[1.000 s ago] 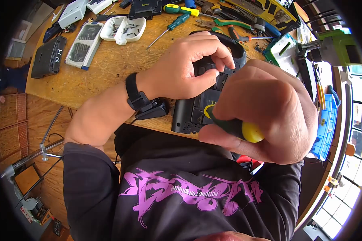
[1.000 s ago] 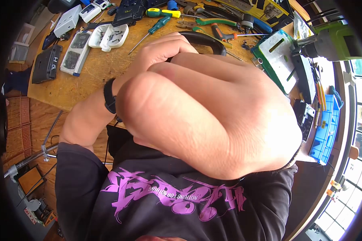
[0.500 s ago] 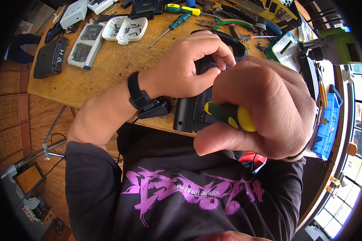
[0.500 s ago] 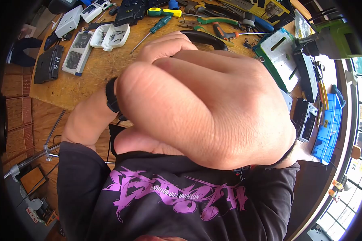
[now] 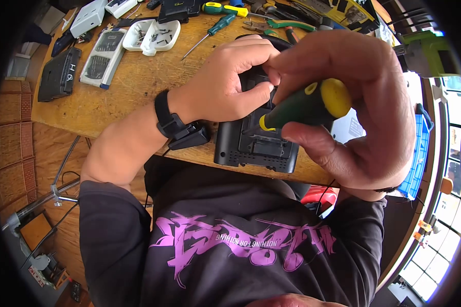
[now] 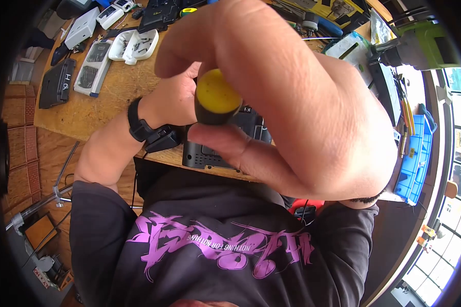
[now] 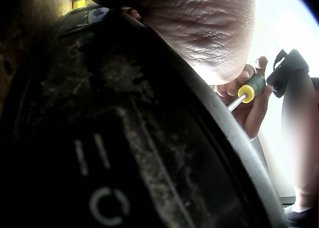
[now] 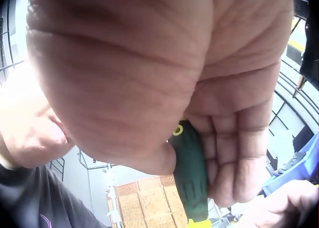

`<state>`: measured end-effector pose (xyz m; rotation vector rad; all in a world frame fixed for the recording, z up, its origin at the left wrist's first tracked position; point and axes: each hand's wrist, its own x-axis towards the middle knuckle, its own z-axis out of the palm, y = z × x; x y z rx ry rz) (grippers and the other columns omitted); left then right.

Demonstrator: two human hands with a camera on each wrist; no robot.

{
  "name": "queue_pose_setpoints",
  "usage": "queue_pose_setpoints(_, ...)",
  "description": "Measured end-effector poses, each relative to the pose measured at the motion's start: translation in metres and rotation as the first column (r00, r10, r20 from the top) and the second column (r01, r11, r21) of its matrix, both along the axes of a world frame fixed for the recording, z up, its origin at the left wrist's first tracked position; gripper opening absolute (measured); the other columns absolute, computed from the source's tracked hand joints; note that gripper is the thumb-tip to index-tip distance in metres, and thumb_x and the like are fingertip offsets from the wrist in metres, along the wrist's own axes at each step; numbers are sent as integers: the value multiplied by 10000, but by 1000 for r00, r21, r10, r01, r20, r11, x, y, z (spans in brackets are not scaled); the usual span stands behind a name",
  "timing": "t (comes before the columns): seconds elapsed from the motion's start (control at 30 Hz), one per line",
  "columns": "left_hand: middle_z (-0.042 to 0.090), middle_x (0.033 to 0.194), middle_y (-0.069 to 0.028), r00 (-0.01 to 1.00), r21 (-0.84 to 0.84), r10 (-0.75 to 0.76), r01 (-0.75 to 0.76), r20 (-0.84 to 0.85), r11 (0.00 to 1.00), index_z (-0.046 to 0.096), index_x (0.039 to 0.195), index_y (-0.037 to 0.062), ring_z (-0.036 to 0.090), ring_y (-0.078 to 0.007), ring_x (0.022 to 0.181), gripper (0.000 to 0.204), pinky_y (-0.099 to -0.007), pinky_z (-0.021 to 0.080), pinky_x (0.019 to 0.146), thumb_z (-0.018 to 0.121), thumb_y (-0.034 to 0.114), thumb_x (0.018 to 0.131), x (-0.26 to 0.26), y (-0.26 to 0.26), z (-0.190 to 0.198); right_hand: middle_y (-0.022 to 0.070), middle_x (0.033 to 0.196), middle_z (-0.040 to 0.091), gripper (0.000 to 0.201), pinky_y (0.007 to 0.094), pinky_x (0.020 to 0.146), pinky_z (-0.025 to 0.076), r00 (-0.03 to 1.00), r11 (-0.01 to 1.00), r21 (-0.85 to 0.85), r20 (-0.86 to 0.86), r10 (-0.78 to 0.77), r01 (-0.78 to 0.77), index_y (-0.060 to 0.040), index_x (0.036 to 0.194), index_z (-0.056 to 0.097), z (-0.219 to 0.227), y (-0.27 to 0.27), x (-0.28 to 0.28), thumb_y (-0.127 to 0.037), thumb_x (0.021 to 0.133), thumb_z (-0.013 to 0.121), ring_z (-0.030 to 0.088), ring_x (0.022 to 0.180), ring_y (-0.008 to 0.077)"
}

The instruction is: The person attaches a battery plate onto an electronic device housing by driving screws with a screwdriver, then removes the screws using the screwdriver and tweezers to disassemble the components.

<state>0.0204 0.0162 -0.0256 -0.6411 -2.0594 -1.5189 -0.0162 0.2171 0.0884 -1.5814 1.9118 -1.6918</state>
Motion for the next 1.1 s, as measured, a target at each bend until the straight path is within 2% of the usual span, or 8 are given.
queue_pose_setpoints(0.17,711,927,-76,998,-19,-63,64,7,998,733,1043,27,695,-227,879,261,-366,555,850,668,-12,793,-3,-5,2,183,966,732,320,405,840,629,881,940,327,-412,232,-95,106,1113,662,29,9,-19,-46,895,840,767,893,324)
queue_pose_setpoints(0.3,717,945,-92,999,-24,-45,45,-9,999,731,1045,22,696,-244,891,254,-369,558,852,689,-2,796,-9,-3,-3,118,900,707,437,428,734,579,804,942,164,-490,337,-294,55,1089,662,19,-9,-29,-215,860,918,686,736,319)
queue_pose_setpoints(0.57,716,960,-96,998,-43,-51,50,-28,998,725,1044,23,692,-262,910,250,-386,558,859,702,16,795,-9,-6,-2,160,1001,754,369,405,723,571,781,962,189,-563,271,-198,50,1164,640,13,-9,-16,-80,898,861,703,769,298)
queue_pose_setpoints(0.63,712,951,-92,994,-88,-28,19,-108,996,721,1036,22,688,-264,908,246,-389,558,861,694,14,792,-10,-7,-6,181,1019,765,332,408,767,599,991,996,66,-129,-44,52,56,1186,635,9,-11,6,-6,898,789,720,774,275)
queue_pose_setpoints(0.67,709,943,-90,995,1,-56,56,79,998,718,1029,22,688,-266,910,239,-389,557,857,675,7,795,-4,-1,-7,181,1019,765,332,408,767,599,990,997,68,-132,-38,48,56,1186,635,12,-9,2,-6,898,789,720,774,275)
queue_pose_setpoints(0.73,710,938,-89,995,-18,-45,43,-93,999,720,1026,26,692,-261,904,239,-387,558,850,657,4,797,-7,-5,-3,188,1010,758,296,418,817,617,864,978,183,-471,178,-101,56,1170,636,18,-5,-14,-16,908,752,737,825,270)
queue_pose_setpoints(0.9,713,931,-83,999,-87,-43,44,15,995,733,1022,35,695,-244,893,250,-380,564,841,650,-4,790,-6,-7,4,100,860,703,637,374,599,486,844,968,203,-485,229,-146,3,1085,627,15,-8,-17,-480,787,915,656,687,257)
queue_pose_setpoints(1.1,711,918,-74,998,-14,-57,57,14,998,739,1017,47,690,-248,911,235,-381,563,850,665,-4,800,-7,-5,-1,127,870,695,422,394,580,475,798,967,202,-550,245,-157,1,1104,604,12,-11,-13,-225,888,889,643,684,272)
